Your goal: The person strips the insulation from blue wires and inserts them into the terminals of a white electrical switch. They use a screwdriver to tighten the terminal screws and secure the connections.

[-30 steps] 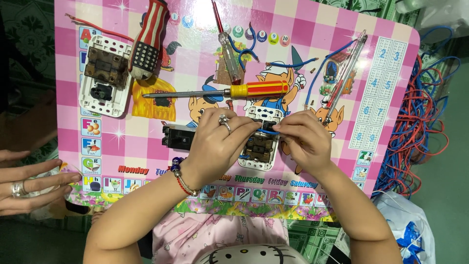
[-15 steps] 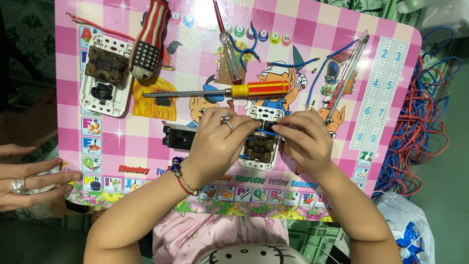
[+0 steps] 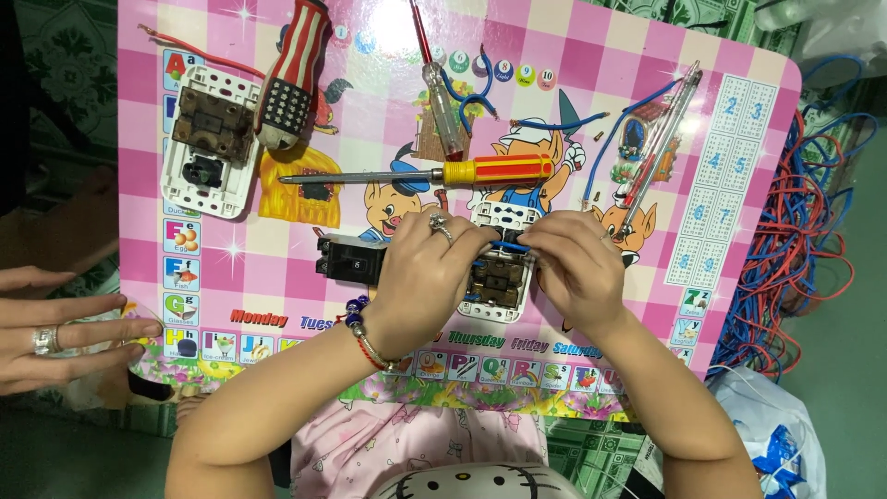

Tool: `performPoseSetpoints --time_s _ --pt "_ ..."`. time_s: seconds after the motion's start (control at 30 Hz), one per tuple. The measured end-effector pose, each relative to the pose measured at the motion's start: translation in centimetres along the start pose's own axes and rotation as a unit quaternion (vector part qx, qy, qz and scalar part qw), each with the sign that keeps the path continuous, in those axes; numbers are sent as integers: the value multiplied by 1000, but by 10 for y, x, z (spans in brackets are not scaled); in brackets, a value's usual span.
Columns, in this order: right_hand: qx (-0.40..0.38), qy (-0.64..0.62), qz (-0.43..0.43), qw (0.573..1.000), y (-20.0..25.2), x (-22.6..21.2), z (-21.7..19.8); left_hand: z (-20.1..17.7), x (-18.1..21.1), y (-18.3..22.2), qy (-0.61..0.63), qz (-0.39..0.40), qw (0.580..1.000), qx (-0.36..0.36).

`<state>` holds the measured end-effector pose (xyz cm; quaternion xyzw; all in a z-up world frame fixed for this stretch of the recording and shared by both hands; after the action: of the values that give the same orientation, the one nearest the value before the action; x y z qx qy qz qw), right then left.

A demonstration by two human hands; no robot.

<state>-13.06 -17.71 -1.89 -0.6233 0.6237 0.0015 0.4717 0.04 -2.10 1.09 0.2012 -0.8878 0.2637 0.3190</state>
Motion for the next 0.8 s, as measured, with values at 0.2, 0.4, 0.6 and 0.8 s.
performPoseSetpoints --time_s 0.2,0.4,0.6,0.8 --pt "-18 2 6 1000 0 0 2 1 0 -1 -8 11 1000 -8" --pt "-41 -12 5 999 1 4 -3 2 -1 -3 -18 16 999 -25" --pt "-45 -39 -10 998 11 -1 2 -14 3 1 -42 -16 993 -110" --pt "-71 -75 -21 994 11 -2 8 -47 7 -20 -72 -13 969 -235"
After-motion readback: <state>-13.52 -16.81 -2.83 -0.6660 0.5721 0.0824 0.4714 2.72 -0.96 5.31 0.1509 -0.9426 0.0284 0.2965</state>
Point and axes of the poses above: each hand's wrist, its own y-axis away from the middle knuckle, its own z-axis out of the palm, x = y × z, the point moved 1 cm from there along -y, towards the middle knuckle, and after that the axes turned 6 degrees about -z, right-handed, at the moved point
